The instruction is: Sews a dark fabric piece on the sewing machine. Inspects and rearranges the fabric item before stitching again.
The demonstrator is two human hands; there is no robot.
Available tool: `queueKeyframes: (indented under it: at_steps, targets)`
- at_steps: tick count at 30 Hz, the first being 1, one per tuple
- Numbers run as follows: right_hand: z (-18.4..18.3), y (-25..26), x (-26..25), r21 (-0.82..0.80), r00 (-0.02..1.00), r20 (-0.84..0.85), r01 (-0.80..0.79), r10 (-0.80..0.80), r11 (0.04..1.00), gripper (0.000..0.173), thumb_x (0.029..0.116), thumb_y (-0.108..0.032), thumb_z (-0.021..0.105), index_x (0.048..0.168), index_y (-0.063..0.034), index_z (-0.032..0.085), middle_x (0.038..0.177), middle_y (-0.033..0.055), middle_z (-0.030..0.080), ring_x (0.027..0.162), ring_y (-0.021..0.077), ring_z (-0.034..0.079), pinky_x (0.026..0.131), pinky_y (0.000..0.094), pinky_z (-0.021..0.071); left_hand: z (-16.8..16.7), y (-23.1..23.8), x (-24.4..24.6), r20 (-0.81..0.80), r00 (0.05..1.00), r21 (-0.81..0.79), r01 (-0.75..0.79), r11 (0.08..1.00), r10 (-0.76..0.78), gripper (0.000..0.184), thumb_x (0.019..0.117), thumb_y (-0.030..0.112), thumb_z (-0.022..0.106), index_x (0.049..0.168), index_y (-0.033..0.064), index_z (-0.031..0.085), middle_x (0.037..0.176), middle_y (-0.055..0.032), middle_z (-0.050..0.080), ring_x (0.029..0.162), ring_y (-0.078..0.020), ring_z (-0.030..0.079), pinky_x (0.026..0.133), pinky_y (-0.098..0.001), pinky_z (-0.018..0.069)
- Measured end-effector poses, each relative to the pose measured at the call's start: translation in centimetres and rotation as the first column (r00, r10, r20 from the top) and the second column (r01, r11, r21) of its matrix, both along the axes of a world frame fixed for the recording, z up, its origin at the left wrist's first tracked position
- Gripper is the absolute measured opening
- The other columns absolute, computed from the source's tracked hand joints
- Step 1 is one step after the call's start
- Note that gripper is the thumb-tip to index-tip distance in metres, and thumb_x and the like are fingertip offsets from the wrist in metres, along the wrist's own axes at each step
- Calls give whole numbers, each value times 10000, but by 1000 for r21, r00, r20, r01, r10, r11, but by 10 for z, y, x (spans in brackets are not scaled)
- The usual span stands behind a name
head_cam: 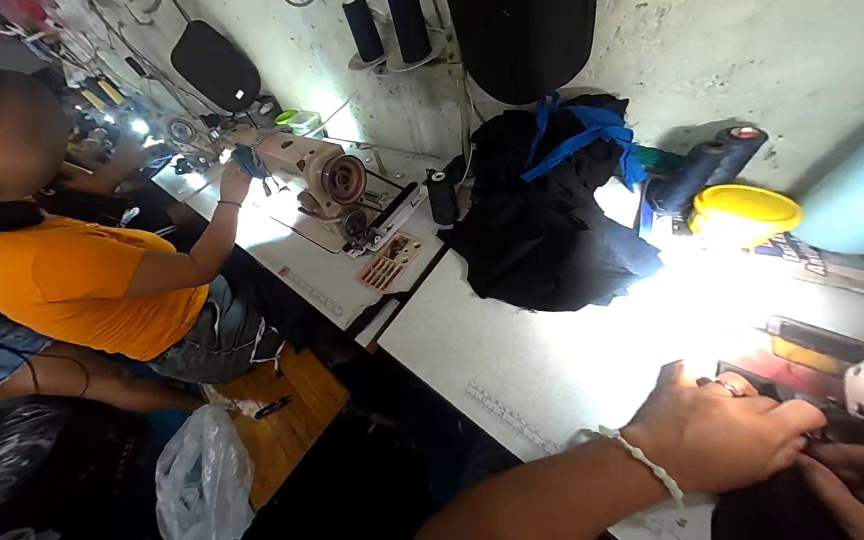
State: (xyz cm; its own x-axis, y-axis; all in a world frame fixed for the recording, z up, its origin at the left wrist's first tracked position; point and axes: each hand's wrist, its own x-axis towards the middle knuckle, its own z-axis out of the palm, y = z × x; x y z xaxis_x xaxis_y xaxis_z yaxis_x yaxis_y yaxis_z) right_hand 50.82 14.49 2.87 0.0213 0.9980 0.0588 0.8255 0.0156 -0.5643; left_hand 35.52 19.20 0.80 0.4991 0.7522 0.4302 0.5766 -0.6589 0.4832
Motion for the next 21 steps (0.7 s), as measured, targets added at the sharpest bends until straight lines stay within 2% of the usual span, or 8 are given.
queueKeyframes:
  at_steps: [3, 6, 9, 11, 14, 17, 21]
  targets:
    - [3, 4, 0, 16, 1000, -15, 18, -18, 1000, 288, 955, -82, 582, 1097, 161, 642, 1048, 356, 657, 933, 460, 655, 849, 577, 508, 1, 2, 2, 3, 1000, 7, 5, 1000, -5, 203, 969, 116, 626, 1128, 85, 749, 897, -76, 746, 1000, -295, 691, 950, -524, 448]
    - [2, 3, 0, 24, 996, -86, 39, -37, 999, 324, 984, -98, 557, 1167, 164, 609, 1020, 336, 670, 879, 434, 667, 811, 570, 519, 5, 3, 2, -29, 1000, -51, -1, 999, 0, 223, 952, 88, 637, 1150, 88, 738, 918, -86, 744, 1016, -317, 688, 923, -562, 460]
    - [4, -7, -7, 17, 993, -96, 70, -68, 997, 439, 961, -125, 676, 1309, 121, 574, 966, 310, 690, 826, 450, 675, 781, 630, 517, 21, 7, -1, -117, 993, -170, -8, 985, -12, 241, 965, 105, 625, 1188, 101, 718, 979, -120, 742, 1023, -334, 691, 915, -579, 480]
    - [2, -10, -9, 27, 988, -94, 122, -119, 992, 436, 916, -77, 725, 1292, 110, 606, 925, 298, 686, 808, 465, 657, 761, 665, 494, 27, 11, -3, -122, 992, -247, -1, 969, -30, 257, 958, 94, 614, 1196, 94, 711, 1039, -139, 741, 1045, -338, 689, 929, -595, 472]
    - [9, -11, -7, -17, 975, -88, 201, -202, 979, 305, 912, -37, 695, 1192, 82, 680, 949, 269, 688, 863, 429, 657, 795, 620, 499, 18, 14, -3, -37, 999, -289, 21, 957, -33, 261, 946, 93, 628, 1193, 75, 709, 1109, -112, 753, 1087, -322, 696, 979, -620, 456]
    - [11, -9, -7, -34, 961, -114, 250, -252, 968, 237, 926, -44, 654, 1127, 75, 695, 980, 260, 696, 890, 401, 671, 813, 581, 513, 7, 14, -1, 2, 1000, -305, 9, 952, -8, 281, 959, 121, 610, 1219, 73, 705, 1151, -77, 753, 1146, -303, 676, 1043, -615, 414]
    - [4, -9, -9, -13, 944, -152, 294, -292, 956, 234, 969, -70, 596, 1148, 49, 689, 979, 227, 706, 852, 341, 679, 787, 509, 529, 1, 13, 2, -6, 1000, -253, -29, 967, 29, 263, 988, 215, 598, 1185, 92, 722, 1121, -47, 763, 1123, -273, 683, 1030, -594, 417]
